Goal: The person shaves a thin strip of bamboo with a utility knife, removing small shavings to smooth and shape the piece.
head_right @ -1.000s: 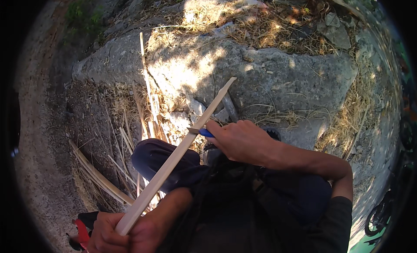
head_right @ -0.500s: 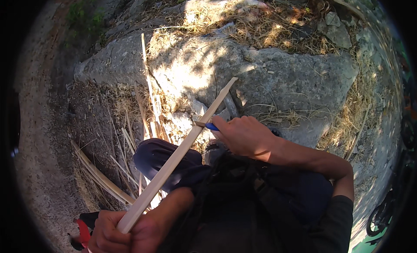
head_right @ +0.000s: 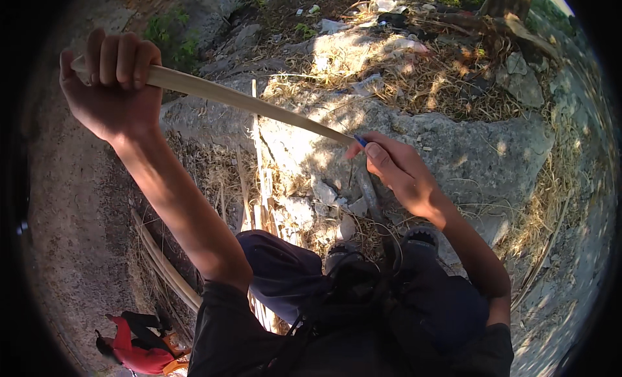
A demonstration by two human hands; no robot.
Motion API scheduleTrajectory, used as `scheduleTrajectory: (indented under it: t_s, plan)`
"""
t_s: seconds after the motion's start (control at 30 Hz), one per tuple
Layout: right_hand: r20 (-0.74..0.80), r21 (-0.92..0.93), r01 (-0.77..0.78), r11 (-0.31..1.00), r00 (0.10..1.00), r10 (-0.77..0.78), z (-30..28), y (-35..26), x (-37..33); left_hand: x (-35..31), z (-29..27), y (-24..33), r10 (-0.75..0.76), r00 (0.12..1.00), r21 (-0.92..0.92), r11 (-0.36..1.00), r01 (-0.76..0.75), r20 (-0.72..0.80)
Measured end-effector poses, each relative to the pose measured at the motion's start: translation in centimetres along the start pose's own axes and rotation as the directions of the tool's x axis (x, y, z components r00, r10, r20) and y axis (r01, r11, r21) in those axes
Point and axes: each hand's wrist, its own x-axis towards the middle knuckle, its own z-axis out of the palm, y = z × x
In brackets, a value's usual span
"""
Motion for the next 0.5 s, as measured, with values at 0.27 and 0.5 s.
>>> scheduleTrajectory:
  t_s: [0.27, 0.5]
  plan:
    - [0.063, -0.373, 0.206, 0.905, 0.978, -0.197, -4.2, 0.1, 3.9, 5.9, -3.2, -2.6, 0.126, 0.961, 0.019, 0.991, -0.135, 0.247]
    - [0.293, -0.693, 0.511, 0.509, 0.845, -0.448, -6.2, -1.0, 10.2, 3.7, 0.4, -3.7, 0.277, 0.957, 0.375, 0.899, -0.227, -0.084]
